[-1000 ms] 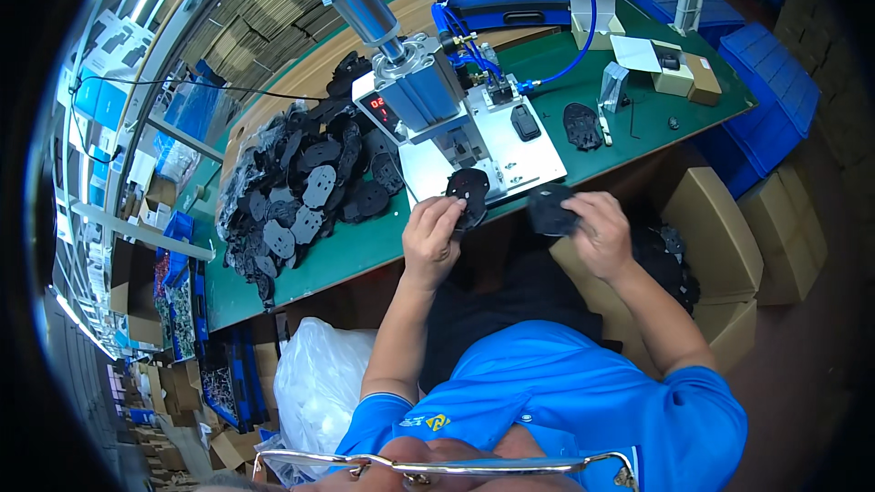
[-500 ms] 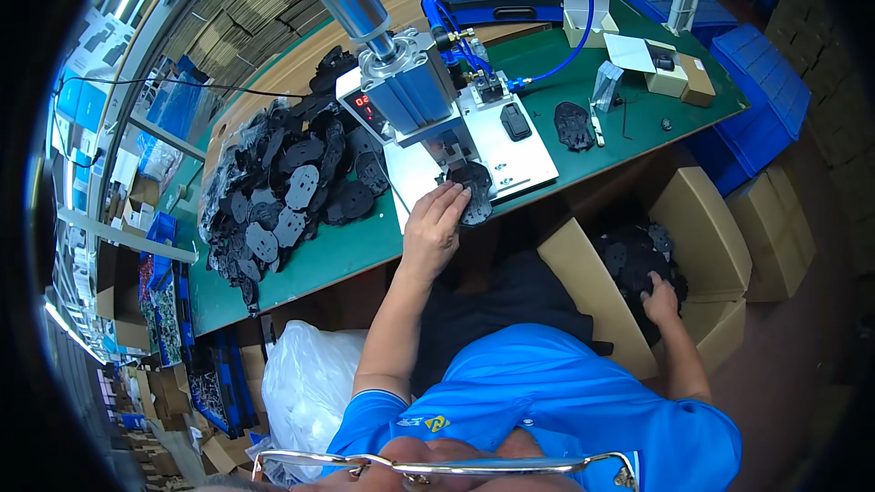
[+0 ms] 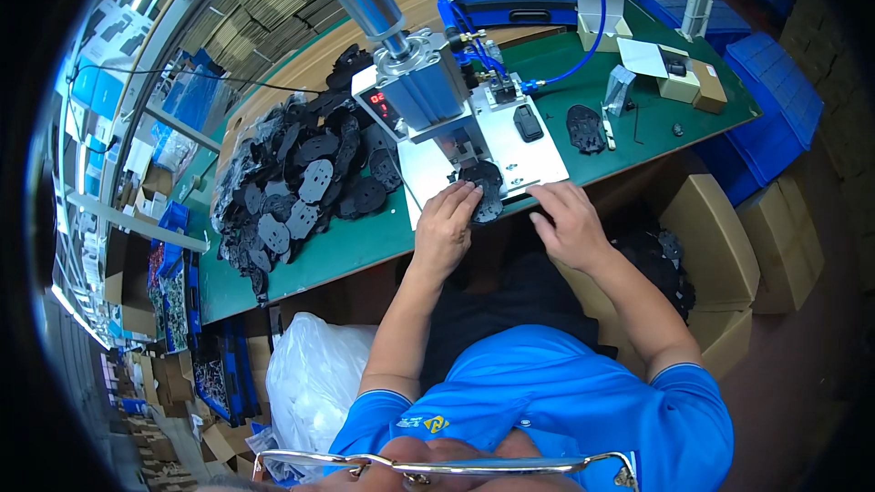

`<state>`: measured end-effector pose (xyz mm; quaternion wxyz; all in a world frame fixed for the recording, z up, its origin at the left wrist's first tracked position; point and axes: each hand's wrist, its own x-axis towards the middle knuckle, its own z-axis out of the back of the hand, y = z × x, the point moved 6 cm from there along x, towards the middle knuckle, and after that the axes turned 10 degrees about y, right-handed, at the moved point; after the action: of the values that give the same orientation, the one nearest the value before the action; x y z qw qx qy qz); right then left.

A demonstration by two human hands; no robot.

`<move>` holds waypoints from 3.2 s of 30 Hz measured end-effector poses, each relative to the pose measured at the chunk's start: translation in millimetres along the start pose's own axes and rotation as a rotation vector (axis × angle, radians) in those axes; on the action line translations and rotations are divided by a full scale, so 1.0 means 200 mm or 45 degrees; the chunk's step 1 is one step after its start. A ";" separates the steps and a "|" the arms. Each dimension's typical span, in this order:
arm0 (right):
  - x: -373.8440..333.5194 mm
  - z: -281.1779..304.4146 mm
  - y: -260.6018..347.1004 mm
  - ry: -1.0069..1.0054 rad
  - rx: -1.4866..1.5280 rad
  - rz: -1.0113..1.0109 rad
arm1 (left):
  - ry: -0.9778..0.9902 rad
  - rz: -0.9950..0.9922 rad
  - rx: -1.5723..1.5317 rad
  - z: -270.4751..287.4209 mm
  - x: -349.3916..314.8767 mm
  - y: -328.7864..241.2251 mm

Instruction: The person repeatedly takes plastic parts from the table, inserts them into a press machine to press them, and places the finished parts into a box by hand.

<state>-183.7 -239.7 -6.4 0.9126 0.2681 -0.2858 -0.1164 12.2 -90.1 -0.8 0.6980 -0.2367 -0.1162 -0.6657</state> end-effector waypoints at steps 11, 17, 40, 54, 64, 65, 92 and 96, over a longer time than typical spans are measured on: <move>0.19 -0.29 0.02 -0.015 -0.065 0.205 | 0.035 0.007 -0.129 0.04 -0.04 0.02; 0.18 -0.29 0.00 -0.097 -0.028 0.165 | -0.079 0.451 0.219 0.22 -0.25 0.49; 0.19 -0.30 0.03 -0.110 0.006 0.140 | 0.059 0.609 0.563 0.31 -0.70 0.47; 0.19 -0.31 0.03 -0.136 0.000 0.153 | 0.218 0.657 0.290 0.41 -0.93 0.53; 0.23 -0.25 0.03 -0.155 0.016 0.092 | -0.338 0.481 -0.125 0.48 -0.65 0.22; 0.23 -0.24 0.04 -0.157 0.012 0.091 | -0.338 0.478 -0.127 0.47 -0.59 0.18; -1.79 -0.01 -1.12 0.588 -0.424 -1.450 | 0.207 0.024 0.232 0.01 0.04 -0.15; -1.03 0.01 -0.79 0.173 -0.080 -1.056 | 0.274 0.044 0.314 0.01 0.02 -0.15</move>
<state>-361.4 -295.7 -188.3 0.8130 0.3395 -0.0890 -0.4646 -16.0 -92.3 8.1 0.7415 -0.0784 -0.1176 -0.6559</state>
